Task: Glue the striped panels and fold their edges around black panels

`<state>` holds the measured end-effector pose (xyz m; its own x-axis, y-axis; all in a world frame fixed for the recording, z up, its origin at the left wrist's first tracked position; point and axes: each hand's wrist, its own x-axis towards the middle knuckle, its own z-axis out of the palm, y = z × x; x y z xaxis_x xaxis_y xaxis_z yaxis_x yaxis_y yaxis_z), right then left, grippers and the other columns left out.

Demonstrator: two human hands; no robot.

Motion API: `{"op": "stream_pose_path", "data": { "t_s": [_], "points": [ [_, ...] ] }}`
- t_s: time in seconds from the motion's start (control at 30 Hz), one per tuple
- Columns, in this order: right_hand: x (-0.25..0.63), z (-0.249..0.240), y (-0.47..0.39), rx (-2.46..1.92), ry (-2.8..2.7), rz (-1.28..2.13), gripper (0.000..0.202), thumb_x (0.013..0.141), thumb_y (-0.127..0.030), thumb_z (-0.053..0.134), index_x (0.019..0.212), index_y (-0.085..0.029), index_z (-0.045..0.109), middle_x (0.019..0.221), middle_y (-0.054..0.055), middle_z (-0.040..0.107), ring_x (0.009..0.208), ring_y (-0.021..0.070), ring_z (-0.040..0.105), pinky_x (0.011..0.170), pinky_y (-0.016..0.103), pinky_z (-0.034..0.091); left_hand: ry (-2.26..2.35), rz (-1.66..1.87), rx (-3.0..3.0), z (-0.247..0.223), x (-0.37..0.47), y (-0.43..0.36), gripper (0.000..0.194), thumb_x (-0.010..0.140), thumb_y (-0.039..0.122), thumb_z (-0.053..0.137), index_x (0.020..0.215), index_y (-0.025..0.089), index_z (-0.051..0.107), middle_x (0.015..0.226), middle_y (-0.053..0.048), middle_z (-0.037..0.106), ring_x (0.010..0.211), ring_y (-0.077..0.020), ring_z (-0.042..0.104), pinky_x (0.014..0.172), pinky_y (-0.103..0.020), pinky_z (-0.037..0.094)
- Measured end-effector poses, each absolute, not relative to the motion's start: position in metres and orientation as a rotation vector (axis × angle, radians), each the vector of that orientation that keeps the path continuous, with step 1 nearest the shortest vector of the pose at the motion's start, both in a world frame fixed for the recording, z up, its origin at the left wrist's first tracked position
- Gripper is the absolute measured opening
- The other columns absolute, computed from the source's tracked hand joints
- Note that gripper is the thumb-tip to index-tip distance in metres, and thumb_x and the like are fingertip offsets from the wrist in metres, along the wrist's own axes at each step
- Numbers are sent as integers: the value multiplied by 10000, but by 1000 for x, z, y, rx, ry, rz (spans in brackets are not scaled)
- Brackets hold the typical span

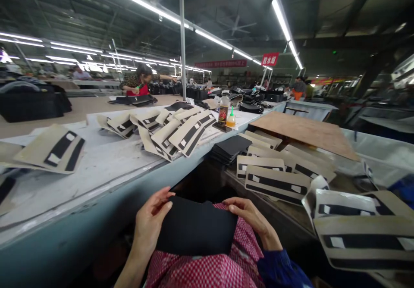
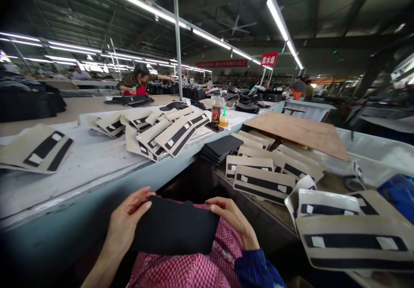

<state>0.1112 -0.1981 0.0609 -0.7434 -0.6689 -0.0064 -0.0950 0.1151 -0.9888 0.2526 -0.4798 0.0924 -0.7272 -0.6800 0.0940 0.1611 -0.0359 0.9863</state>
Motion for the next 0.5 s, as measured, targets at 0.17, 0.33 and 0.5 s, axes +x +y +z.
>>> {"op": "stream_pose_path", "data": {
  "t_s": [0.17, 0.33, 0.5],
  "points": [
    [116, 61, -200, -715, 2038, -1718, 589, 828, -697, 704, 1011, -144, 788, 764, 66, 746, 687, 214, 675, 684, 350, 550, -1383, -1789, 621, 106, 260, -497, 557, 551, 350, 901, 1082, 247, 770, 994, -4, 803, 1014, -181, 685, 1033, -313, 471],
    [147, 83, -231, -902, 2197, -1748, 578, 851, -645, 721, 1230, -210, 751, 1261, 150, 722, 1164, 331, 671, 1029, 463, 522, -1253, -1832, 684, 104, 255, -495, 454, 538, 335, 877, 974, 248, 781, 1036, -24, 802, 1039, -236, 710, 982, -354, 535],
    [172, 89, -268, -1822, 2354, -1433, 895, 769, -409, 894, 1556, -350, 472, 1680, 145, 360, 1501, 389, 410, 1174, 538, 428, -1295, -1989, 666, 97, 256, -467, 430, 583, 392, 845, 976, 234, 768, 897, -57, 804, 771, -272, 765, 717, -419, 621]
  ]
}}
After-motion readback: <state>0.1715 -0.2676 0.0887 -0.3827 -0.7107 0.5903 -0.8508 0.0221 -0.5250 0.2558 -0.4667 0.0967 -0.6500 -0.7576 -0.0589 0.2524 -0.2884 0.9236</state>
